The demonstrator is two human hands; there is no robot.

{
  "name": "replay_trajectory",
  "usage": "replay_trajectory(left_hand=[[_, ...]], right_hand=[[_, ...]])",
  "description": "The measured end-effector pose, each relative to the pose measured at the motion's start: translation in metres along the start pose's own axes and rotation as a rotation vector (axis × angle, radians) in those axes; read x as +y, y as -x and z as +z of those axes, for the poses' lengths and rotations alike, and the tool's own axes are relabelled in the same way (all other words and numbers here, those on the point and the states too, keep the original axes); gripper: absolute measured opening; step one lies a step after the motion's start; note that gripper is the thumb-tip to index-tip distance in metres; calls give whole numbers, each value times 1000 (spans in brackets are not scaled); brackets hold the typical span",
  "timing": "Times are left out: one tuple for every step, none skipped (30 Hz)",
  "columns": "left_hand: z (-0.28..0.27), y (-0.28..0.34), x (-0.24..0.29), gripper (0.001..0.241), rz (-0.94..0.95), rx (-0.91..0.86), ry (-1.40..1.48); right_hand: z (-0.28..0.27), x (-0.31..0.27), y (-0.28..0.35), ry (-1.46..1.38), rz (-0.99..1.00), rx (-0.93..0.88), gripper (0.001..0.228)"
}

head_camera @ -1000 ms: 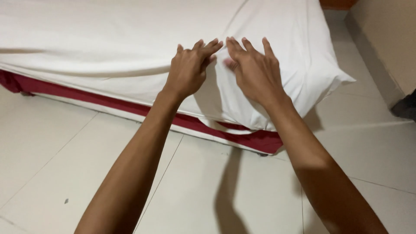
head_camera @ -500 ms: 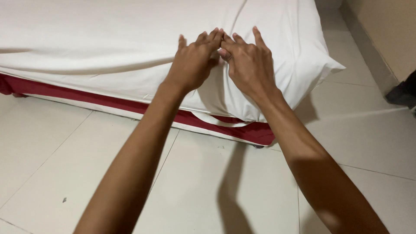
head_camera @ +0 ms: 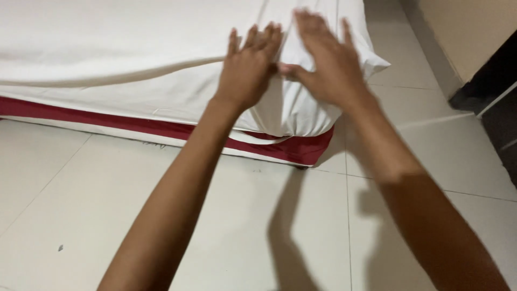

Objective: The person smooths a white fitted sheet over a mattress, tucking the edges under the corners and sides. They move around the bed to ensure the sheet is tight and wrinkle-free, using both hands to press and adjust the fabric.

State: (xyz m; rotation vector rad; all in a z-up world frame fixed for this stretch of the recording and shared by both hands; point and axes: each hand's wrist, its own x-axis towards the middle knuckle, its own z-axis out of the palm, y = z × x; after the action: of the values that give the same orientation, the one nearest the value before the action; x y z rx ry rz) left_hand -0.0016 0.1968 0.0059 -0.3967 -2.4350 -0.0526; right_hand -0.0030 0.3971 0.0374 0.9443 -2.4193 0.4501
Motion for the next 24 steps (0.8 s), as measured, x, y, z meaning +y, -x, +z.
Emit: replay_trajectory(left_hand=[[0, -7, 14, 70, -2, 0, 4], [1, -14, 27, 76, 5, -18, 28], [2, -21, 40, 83, 11, -36, 51], [1, -25, 52, 83, 10, -37, 53], [-1, -29, 64, 88, 12, -68, 61], [-2, -33, 76, 93, 14, -99, 69], [1, -33, 80, 93, 16, -98, 66], [5, -32, 84, 93, 21, -99, 58], [8, -33, 88, 93, 30, -100, 51], [7, -34, 91, 93, 35, -100, 48], [8, -34, 95, 92, 26, -92, 39], [9, -35, 98, 90, 17, -84, 30], [8, -36, 102, 90, 19, -87, 29], [7, -37, 107, 89, 17, -83, 6], [6, -37, 111, 89, 13, -79, -17], [10, -39, 116, 89, 14, -83, -18], [13, -43, 121, 89, 34, -56, -44], [17, -46, 126, 89, 54, -29, -69], [25, -50, 130, 89, 55, -29, -67], [34, -53, 135, 87, 63, 3, -89], [43, -56, 140, 84, 73, 34, -112], [48, -58, 141, 84, 74, 32, -111], [53, -59, 143, 80, 88, 56, -140], [58, -61, 145, 75, 102, 79, -168]], right_hand=[[-12, 11, 6, 2, 0, -3, 96], [-23, 22, 12, 25, 79, -70, 106], [-34, 33, 18, 47, 158, -135, 116], [-33, 53, 25, 48, 158, -138, 116], [-32, 73, 33, 54, 137, -122, 121], [-31, 93, 41, 60, 116, -106, 127], [-25, 105, 47, 59, 116, -102, 127], [-19, 118, 53, 25, 105, -100, 125], [-13, 131, 59, -10, 97, -96, 123], [-15, 124, 60, -11, 99, -91, 123], [-17, 118, 61, -54, 174, -116, 109], [-18, 112, 63, -97, 249, -140, 95], [-18, 111, 63, -101, 251, -140, 95], [-17, 110, 63, -110, 230, -101, 80], [-16, 109, 64, -119, 209, -61, 66], [-12, 109, 64, -123, 211, -62, 66], [-10, 109, 64, -117, 199, -11, 62], [-8, 109, 63, -110, 188, 41, 60], [-5, 114, 65, -110, 189, 39, 60], [-1, 119, 66, -113, 122, 85, 57], [2, 124, 68, -117, 55, 130, 54], [-4, 119, 69, -117, 57, 129, 54], [-10, 114, 71, -172, 105, 116, 55], [-17, 109, 72, -226, 153, 104, 56]])
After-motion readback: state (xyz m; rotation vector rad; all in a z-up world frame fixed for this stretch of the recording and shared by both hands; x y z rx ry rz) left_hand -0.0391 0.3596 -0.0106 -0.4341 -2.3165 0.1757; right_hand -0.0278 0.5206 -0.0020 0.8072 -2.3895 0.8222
